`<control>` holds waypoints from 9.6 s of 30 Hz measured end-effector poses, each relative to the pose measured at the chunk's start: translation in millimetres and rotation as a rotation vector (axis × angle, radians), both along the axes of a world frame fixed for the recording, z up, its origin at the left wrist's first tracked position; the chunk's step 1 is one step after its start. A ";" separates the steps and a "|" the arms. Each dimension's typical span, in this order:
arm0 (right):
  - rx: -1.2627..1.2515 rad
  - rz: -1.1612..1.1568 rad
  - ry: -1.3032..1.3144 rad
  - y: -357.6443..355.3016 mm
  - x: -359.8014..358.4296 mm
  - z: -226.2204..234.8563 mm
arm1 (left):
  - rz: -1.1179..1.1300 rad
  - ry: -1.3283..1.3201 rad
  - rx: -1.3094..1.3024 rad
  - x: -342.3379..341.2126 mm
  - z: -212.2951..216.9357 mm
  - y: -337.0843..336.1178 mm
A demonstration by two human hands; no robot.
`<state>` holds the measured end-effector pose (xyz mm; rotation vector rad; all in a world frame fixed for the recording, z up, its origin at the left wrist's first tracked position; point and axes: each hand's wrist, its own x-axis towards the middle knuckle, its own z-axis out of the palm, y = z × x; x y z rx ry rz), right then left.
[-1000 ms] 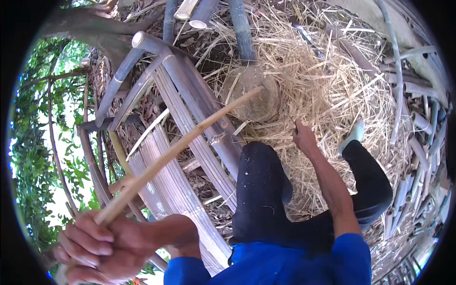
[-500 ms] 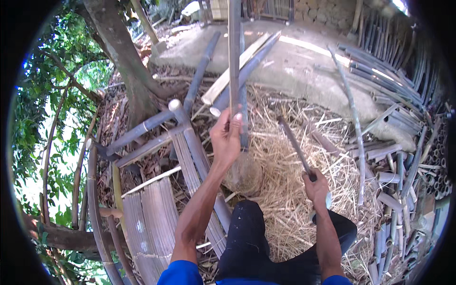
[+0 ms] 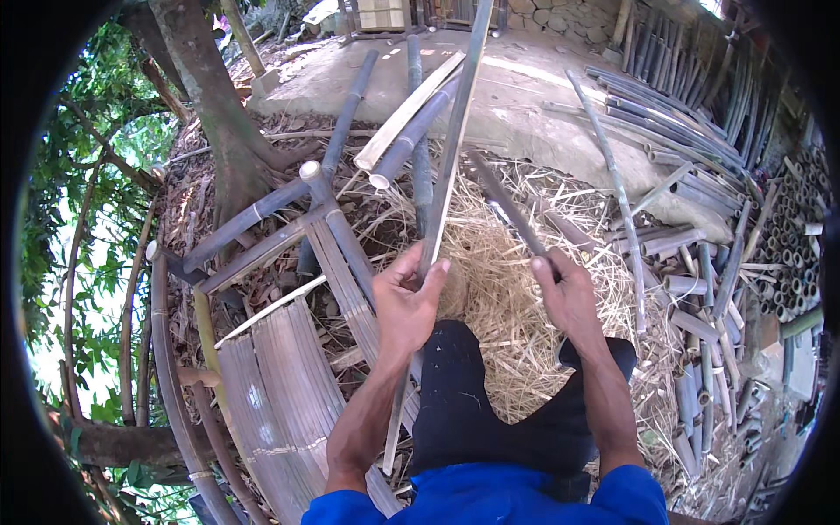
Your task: The person shaves a thin bamboo strip using a blade, smoothing its surface and edges while sitting outdoors.
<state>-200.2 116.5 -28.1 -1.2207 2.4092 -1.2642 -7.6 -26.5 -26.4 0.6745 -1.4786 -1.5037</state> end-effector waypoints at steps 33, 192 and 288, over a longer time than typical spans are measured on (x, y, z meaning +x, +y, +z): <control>0.093 -0.262 0.238 -19.2 -128.4 61.3 | -0.195 -0.288 0.158 111.5 -44.3 89.8; 0.126 0.325 0.104 80.4 134.3 -75.8 | 0.411 0.575 -0.591 86.3 30.9 131.9; 0.271 0.286 0.007 88.5 87.9 -135.7 | 0.128 0.840 -0.640 54.8 19.1 134.6</control>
